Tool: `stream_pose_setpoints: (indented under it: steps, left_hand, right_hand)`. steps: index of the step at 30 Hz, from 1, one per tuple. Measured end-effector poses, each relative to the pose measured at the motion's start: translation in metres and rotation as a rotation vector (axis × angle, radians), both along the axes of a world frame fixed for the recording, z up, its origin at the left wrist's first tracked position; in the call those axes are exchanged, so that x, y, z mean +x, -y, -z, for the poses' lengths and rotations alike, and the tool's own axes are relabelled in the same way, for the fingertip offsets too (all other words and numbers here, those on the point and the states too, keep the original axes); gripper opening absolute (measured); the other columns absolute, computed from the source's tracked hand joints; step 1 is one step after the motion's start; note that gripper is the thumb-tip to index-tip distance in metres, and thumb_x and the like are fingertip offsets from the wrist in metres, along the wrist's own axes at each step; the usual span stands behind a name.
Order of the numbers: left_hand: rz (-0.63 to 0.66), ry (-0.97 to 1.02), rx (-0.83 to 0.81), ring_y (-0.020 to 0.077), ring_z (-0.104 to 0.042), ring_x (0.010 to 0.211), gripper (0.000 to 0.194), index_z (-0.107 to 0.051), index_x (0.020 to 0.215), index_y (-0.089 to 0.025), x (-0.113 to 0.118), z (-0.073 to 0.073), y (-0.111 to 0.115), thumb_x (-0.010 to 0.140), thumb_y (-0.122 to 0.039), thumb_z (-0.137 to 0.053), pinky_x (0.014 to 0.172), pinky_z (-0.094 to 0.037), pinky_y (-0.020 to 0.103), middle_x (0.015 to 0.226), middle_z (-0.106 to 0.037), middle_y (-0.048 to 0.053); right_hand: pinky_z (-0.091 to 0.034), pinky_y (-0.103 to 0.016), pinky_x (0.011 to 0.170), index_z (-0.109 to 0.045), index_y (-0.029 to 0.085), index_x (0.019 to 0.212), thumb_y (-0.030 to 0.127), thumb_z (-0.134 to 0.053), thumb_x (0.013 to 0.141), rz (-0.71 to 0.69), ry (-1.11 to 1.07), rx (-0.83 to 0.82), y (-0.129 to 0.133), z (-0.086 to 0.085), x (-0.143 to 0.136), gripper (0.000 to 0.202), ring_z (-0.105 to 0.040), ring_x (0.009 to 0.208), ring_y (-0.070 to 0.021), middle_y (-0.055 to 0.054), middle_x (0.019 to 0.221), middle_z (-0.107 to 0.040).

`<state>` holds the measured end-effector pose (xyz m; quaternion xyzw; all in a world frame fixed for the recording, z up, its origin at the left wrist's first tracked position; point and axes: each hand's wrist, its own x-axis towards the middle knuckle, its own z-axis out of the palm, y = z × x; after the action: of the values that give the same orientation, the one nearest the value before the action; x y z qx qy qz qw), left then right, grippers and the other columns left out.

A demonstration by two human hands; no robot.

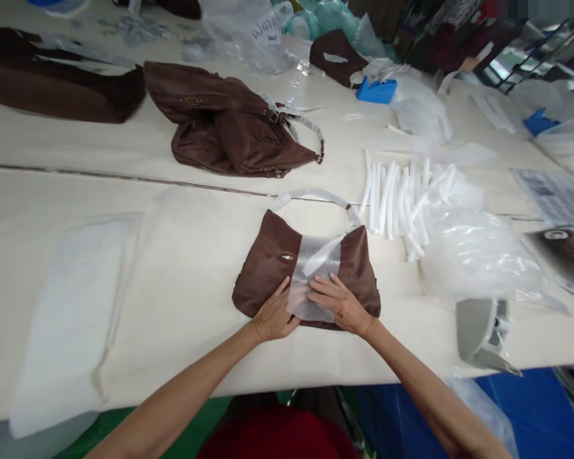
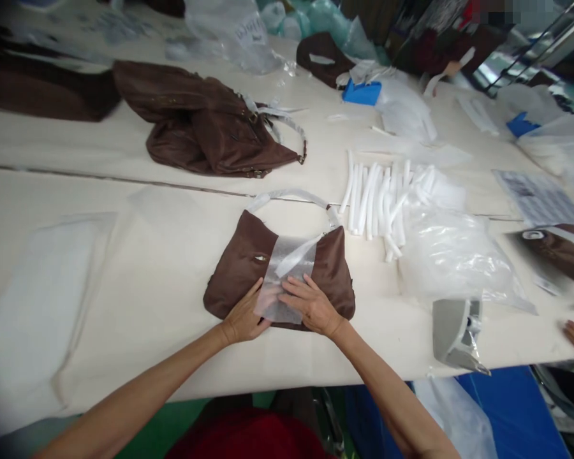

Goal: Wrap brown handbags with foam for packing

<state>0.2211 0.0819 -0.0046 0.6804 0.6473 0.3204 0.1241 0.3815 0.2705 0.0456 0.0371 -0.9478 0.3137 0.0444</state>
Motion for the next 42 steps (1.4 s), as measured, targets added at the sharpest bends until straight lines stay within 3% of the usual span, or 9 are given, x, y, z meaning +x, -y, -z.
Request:
stream_pose_setpoints:
  steps: [4,7,12,16,20,24,33,37,42]
  left_hand:
    - [-0.112,0.376,0.108,0.0249,-0.056,0.117,0.031,-0.05,0.117,-0.02,-0.005,-0.001,0.002,0.087,-0.02,-0.046,0.113,-0.04,0.056,0.119,-0.057,0.012]
    - [-0.291,0.576,0.232,0.025,-0.052,0.125,0.033,-0.046,0.125,-0.022,-0.006,0.001,0.004,0.092,-0.022,-0.043,0.104,-0.049,0.049,0.127,-0.048,0.013]
    - [-0.053,0.091,0.147,0.0292,-0.035,0.143,0.04,-0.054,0.132,-0.027,-0.004,0.003,0.007,0.093,-0.022,-0.048,0.121,-0.015,0.063,0.137,-0.057,0.009]
    - [0.092,-0.137,0.065,0.0265,-0.044,0.139,0.045,-0.051,0.138,-0.025,-0.003,0.001,0.004,0.094,-0.017,-0.045,0.119,0.007,0.066,0.134,-0.064,0.008]
    - [0.144,-0.198,0.062,0.0239,-0.046,0.138,0.038,-0.056,0.132,-0.024,-0.004,-0.002,0.0,0.096,-0.017,-0.045,0.121,0.004,0.062,0.133,-0.065,0.007]
    - [0.17,-0.27,0.032,0.0243,-0.042,0.141,0.039,-0.053,0.135,-0.024,-0.005,-0.004,-0.001,0.097,-0.019,-0.044,0.122,-0.003,0.062,0.139,-0.061,0.009]
    - [0.27,-0.297,-0.112,0.0293,-0.03,0.147,0.054,-0.04,0.147,-0.021,-0.011,-0.014,0.001,0.097,-0.039,-0.047,0.12,-0.001,0.064,0.149,-0.049,0.013]
    - [0.259,-0.263,-0.132,0.0284,-0.03,0.147,0.054,-0.039,0.148,-0.023,-0.011,-0.015,0.001,0.096,-0.037,-0.047,0.121,-0.002,0.063,0.15,-0.049,0.012]
    - [0.245,-0.268,-0.17,0.0277,-0.032,0.146,0.047,-0.045,0.144,-0.03,-0.01,-0.014,0.002,0.097,-0.034,-0.048,0.12,-0.005,0.064,0.15,-0.05,0.009]
  right_hand:
    - [-0.026,-0.055,0.12,-0.054,0.027,0.138,-0.006,-0.038,0.084,-0.018,0.053,0.136,0.007,0.022,0.02,0.065,-0.027,0.149,-0.0214,-0.009,0.155,-0.042]
    - [-0.023,-0.056,0.12,-0.053,0.029,0.139,-0.007,-0.041,0.082,-0.042,0.087,0.174,0.007,0.026,0.024,0.068,-0.022,0.151,-0.0224,-0.008,0.158,-0.035]
    - [-0.021,-0.057,0.12,-0.046,0.031,0.144,-0.001,-0.05,0.082,-0.055,0.113,0.21,0.006,0.031,0.017,0.069,-0.017,0.152,-0.0239,-0.008,0.161,-0.031]
    - [-0.027,-0.057,0.119,-0.05,0.021,0.141,0.017,-0.054,0.091,-0.031,-0.026,0.187,0.024,0.024,0.037,0.05,-0.022,0.15,-0.0274,-0.016,0.156,-0.039]
    - [-0.04,-0.049,0.116,-0.045,0.013,0.143,0.013,-0.048,0.092,0.146,-0.103,0.115,0.072,0.017,0.099,0.051,-0.029,0.148,-0.0243,-0.018,0.146,-0.051]
    - [-0.038,-0.055,0.116,-0.039,0.014,0.148,0.009,-0.042,0.088,0.198,0.043,0.193,0.097,0.03,0.142,0.06,-0.026,0.149,-0.0272,-0.017,0.152,-0.044]
    - [-0.043,-0.051,0.11,-0.03,0.018,0.152,0.012,-0.042,0.091,0.301,-0.087,0.174,0.084,0.06,0.13,0.063,-0.042,0.139,-0.0254,-0.016,0.145,-0.052]
    - [-0.042,-0.051,0.108,-0.042,0.02,0.147,0.013,-0.043,0.091,0.311,-0.104,0.187,0.084,0.058,0.132,0.056,-0.044,0.137,-0.0266,-0.015,0.144,-0.053]
    - [-0.049,-0.041,0.092,-0.06,0.022,0.128,0.008,-0.045,0.092,0.287,-0.221,0.213,0.087,0.062,0.105,0.041,-0.059,0.117,-0.0229,-0.011,0.116,-0.07]
